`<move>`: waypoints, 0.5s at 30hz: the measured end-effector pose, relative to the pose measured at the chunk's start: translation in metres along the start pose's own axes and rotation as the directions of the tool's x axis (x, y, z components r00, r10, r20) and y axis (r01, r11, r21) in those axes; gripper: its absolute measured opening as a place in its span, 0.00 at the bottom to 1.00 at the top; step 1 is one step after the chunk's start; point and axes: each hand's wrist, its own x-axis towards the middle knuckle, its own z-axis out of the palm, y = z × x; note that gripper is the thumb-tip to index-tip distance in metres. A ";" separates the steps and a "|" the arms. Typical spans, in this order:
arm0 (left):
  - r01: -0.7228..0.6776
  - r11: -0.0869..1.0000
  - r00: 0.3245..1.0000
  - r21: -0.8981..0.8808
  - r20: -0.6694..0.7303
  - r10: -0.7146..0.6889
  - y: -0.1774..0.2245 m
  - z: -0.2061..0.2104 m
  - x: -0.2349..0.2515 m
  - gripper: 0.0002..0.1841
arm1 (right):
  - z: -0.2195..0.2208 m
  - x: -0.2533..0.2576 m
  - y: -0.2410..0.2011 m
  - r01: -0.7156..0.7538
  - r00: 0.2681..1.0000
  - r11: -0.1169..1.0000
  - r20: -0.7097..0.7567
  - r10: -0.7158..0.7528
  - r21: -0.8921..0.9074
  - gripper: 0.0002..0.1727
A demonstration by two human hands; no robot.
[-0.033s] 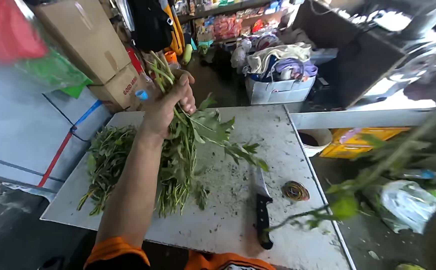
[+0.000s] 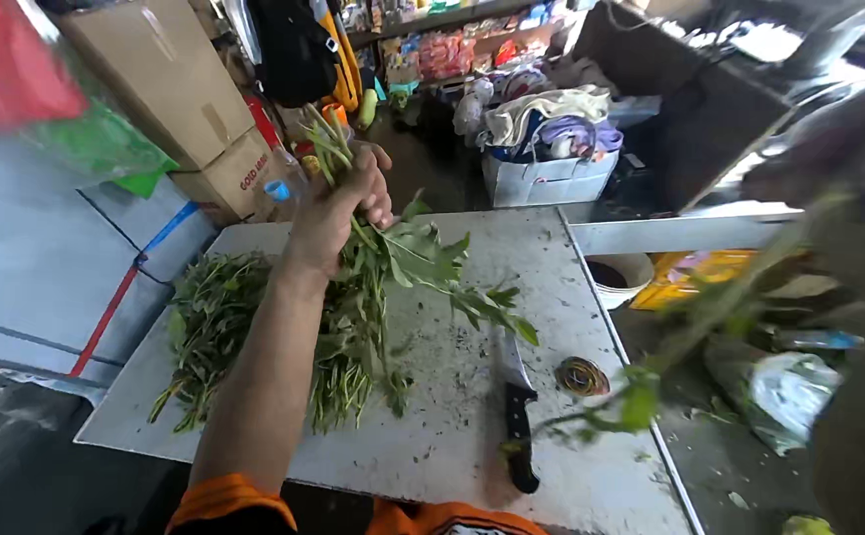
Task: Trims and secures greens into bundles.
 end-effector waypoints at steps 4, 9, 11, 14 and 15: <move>0.108 0.992 0.992 -0.066 -0.054 -0.112 -0.005 0.052 0.006 0.40 | 0.123 0.083 -0.051 -0.053 0.998 0.978 -0.032 0.048 -0.204 0.04; 0.255 0.967 0.934 -0.012 -0.256 -0.249 0.003 0.098 -0.008 0.36 | 0.167 0.115 -0.028 -0.212 0.975 0.875 -0.153 0.160 -0.436 0.06; 0.273 0.955 0.923 -0.113 -0.250 -0.293 0.001 0.100 -0.007 0.29 | 0.169 0.118 -0.026 -0.296 0.954 0.835 -0.187 0.234 -0.463 0.06; 0.267 0.932 0.923 -0.245 -0.213 -0.320 -0.004 0.100 -0.007 0.21 | 0.171 0.121 -0.027 -0.373 0.928 0.772 -0.197 0.316 -0.515 0.07; 0.261 0.927 0.923 -0.270 -0.213 -0.322 -0.006 0.101 -0.005 0.18 | 0.170 0.123 -0.027 -0.385 0.922 0.752 -0.195 0.333 -0.535 0.07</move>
